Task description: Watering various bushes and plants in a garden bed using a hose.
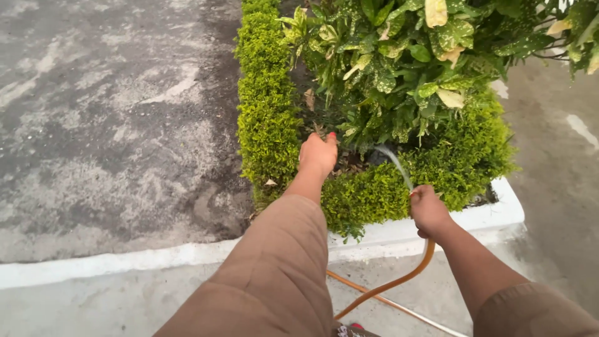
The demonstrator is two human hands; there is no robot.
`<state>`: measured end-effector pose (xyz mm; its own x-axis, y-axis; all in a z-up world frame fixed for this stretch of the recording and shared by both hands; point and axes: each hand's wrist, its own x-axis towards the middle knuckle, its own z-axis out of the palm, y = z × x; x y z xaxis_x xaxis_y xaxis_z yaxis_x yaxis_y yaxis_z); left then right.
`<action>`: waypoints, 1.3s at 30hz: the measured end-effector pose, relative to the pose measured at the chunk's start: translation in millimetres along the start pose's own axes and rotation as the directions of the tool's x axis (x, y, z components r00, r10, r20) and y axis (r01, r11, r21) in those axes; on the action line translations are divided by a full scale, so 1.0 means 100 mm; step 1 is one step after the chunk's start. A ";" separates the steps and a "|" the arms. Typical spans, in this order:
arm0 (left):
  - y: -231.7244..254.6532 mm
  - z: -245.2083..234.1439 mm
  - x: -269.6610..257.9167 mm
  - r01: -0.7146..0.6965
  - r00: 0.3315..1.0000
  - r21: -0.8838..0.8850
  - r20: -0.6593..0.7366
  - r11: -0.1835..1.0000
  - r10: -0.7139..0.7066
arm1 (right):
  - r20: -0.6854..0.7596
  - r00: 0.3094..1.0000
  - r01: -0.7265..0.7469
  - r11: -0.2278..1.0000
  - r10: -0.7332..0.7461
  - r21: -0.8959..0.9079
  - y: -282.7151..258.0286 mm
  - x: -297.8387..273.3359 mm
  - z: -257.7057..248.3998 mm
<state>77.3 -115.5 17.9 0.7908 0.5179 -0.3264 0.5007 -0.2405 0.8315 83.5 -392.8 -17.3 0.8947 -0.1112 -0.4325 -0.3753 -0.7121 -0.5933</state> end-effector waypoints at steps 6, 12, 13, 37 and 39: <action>-0.49 0.69 0.34 -0.063 0.967 -0.143 -0.253 0.988 0.025 | 0.255 0.952 0.170 0.985 -0.171 0.023 -0.10 -0.06 0.11; -0.44 0.54 -0.30 0.036 0.976 -0.216 -0.202 0.976 -0.080 | 0.327 0.933 0.157 0.988 -0.150 0.007 0.00 0.01 -0.07; -0.53 0.59 -0.23 0.027 0.975 -0.215 -0.212 0.976 -0.074 | 0.327 0.931 0.166 0.986 -0.161 0.013 0.03 0.08 -0.16; -0.46 0.66 -0.40 0.038 0.971 -0.144 -0.229 0.989 -0.070 | 0.034 0.997 0.067 0.997 -0.068 0.035 0.34 -0.05 -0.22; -0.40 0.70 -0.47 0.022 0.975 -0.103 -0.218 0.994 -0.044 | 0.052 0.997 0.047 0.997 -0.050 0.062 0.38 -0.06 -0.23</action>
<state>44.6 -187.4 -31.3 0.6718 0.6948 -0.2570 0.4793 -0.1431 0.8659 69.9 -435.3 -21.4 0.8986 -0.0397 -0.4369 -0.3476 -0.6721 -0.6538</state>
